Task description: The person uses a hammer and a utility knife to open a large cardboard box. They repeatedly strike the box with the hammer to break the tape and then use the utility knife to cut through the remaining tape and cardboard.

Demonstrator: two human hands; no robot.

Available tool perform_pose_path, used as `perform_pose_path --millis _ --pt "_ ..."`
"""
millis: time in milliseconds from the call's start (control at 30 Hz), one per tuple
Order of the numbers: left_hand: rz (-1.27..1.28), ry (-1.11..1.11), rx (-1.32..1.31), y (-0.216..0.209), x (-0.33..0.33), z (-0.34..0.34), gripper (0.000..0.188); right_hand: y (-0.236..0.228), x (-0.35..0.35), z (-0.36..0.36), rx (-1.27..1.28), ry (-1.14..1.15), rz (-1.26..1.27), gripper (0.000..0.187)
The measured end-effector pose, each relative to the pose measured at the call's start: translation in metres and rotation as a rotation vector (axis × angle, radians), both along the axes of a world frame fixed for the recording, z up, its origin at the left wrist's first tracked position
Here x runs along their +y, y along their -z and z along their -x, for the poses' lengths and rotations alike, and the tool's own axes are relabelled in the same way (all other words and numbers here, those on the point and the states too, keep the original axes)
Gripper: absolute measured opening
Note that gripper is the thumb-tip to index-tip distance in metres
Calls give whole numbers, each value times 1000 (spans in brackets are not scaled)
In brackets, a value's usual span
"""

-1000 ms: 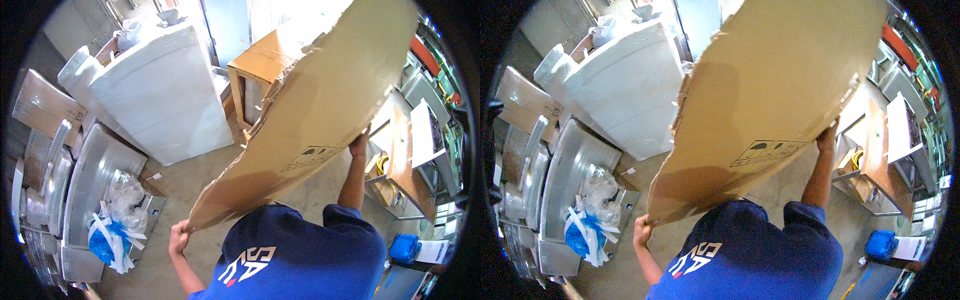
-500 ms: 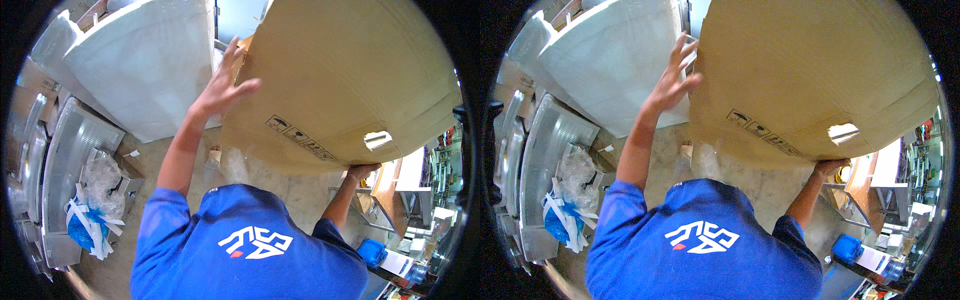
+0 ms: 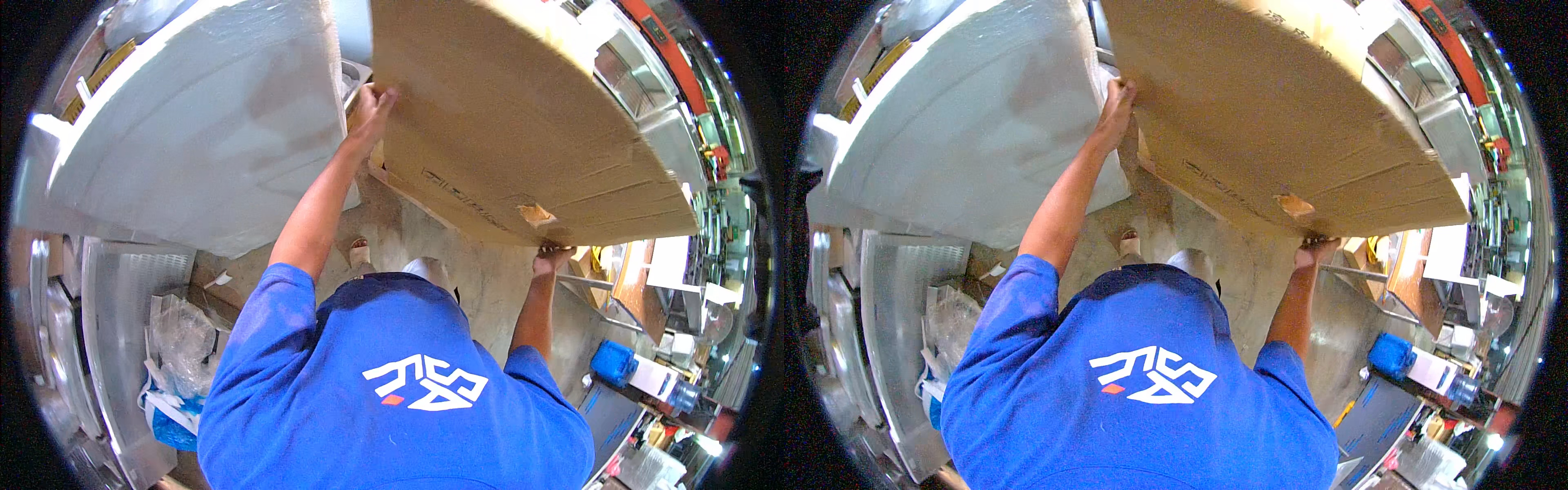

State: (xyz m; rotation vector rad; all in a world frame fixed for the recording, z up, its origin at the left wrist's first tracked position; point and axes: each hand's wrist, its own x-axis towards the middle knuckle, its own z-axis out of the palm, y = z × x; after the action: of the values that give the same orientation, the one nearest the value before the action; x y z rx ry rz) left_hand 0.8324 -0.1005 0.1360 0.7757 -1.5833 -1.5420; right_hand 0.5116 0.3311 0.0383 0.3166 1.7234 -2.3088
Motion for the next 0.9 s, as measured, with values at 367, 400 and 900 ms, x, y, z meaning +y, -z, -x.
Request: perform_pose_path --millis 367,400,900 --pt "-60 -67 50 88 -49 21 79 46 -34 -28 -326 53 308 70" --pt "-76 -46 68 86 -49 28 78 51 -30 -25 -340 73 351 73" --pt "-6 77 153 -28 -94 31 77 -87 -40 -7 -192 -84 183 89"
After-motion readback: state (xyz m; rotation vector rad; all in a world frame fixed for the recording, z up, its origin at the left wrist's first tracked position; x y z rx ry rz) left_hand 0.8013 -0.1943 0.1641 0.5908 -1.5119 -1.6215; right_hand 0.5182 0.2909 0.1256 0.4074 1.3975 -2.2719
